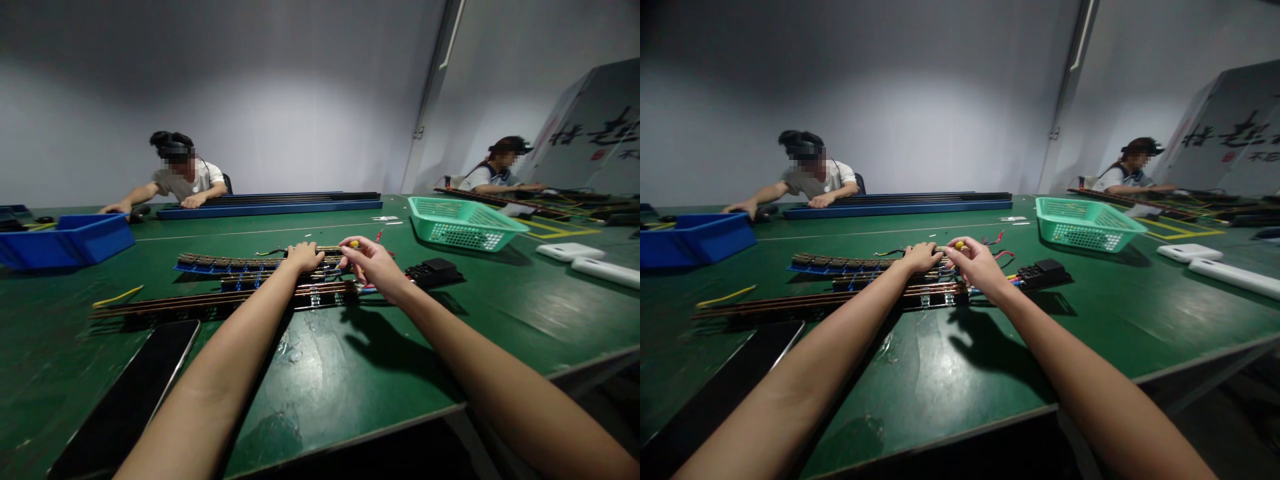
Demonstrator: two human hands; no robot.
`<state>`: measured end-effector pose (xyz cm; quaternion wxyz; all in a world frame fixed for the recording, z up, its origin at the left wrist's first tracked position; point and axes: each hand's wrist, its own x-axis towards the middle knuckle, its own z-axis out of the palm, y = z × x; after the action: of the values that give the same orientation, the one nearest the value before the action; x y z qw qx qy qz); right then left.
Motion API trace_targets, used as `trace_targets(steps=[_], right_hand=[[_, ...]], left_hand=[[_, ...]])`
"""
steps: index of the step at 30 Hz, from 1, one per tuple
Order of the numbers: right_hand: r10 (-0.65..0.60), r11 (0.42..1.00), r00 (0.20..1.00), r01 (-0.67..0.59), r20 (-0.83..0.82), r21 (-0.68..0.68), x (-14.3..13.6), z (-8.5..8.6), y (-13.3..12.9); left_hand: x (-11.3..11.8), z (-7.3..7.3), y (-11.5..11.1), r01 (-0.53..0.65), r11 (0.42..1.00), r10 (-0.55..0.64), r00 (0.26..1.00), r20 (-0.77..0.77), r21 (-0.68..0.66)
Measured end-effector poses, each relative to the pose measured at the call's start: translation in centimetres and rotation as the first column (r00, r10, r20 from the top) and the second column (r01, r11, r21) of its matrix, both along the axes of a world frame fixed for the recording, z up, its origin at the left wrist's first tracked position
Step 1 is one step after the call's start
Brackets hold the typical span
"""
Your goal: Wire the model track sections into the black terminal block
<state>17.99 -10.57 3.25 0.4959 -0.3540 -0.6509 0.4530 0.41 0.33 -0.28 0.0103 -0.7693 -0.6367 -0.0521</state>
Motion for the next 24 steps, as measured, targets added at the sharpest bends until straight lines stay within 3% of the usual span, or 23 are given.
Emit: trace_targets(steps=[3, 6, 8, 10, 13, 16, 18, 20, 24], right_hand=[[0.023, 0.971, 0.973, -0.076, 0.229, 0.227, -0.3, -1.5, -0.9], [-0.059, 0.858, 0.809, -0.258, 0.585, 0.444, -0.6, -2.2, -2.1], [-0.126, 0.797, 0.680, -0.364, 0.722, 0.482, -0.7, -2.5, -2.6], [-0.125, 0.812, 0.674, -0.353, 0.728, 0.465, -0.9, -2.5, -2.6], [-0.059, 0.914, 0.863, -0.156, 0.502, 0.375, -0.9, -1.8, -2.0], [-0.064, 0.984, 0.996, 0.053, 0.061, 0.168, 0.2, -0.1, -1.3], [-0.086, 0.994, 0.979, 0.097, -0.187, 0.049, 1.6, 1.5, -1.1], [-0.136, 0.986, 0.936, 0.159, -0.325, 0.046, 3.4, 2.8, -0.9], [-0.290, 0.926, 0.869, 0.361, -0.401, 0.112, 6.3, 3.6, 0.3]], left_hand=[[0.0, 0.0, 0.1, -0.010, 1.000, 0.010, 1.000, -0.007, -0.007], [0.0, -0.1, 0.2, -0.015, 1.000, 0.015, 1.000, -0.012, -0.010], [0.0, -0.1, 0.2, -0.013, 1.000, 0.013, 1.000, -0.005, -0.002], [0.0, -0.1, 0.1, -0.014, 1.000, 0.014, 1.000, -0.002, 0.001], [0.1, 0.0, 0.0, -0.015, 1.000, 0.015, 1.000, -0.006, -0.007], [0.0, 0.0, 0.0, 0.001, 1.000, -0.001, 1.000, -0.003, -0.002], [0.0, 0.0, 0.1, 0.008, 1.000, -0.008, 1.000, 0.002, 0.001], [0.0, -0.1, 0.2, 0.006, 1.000, -0.006, 1.000, 0.005, -0.005], [-0.1, -0.2, 0.4, 0.006, 1.000, -0.006, 1.000, 0.008, -0.008]])
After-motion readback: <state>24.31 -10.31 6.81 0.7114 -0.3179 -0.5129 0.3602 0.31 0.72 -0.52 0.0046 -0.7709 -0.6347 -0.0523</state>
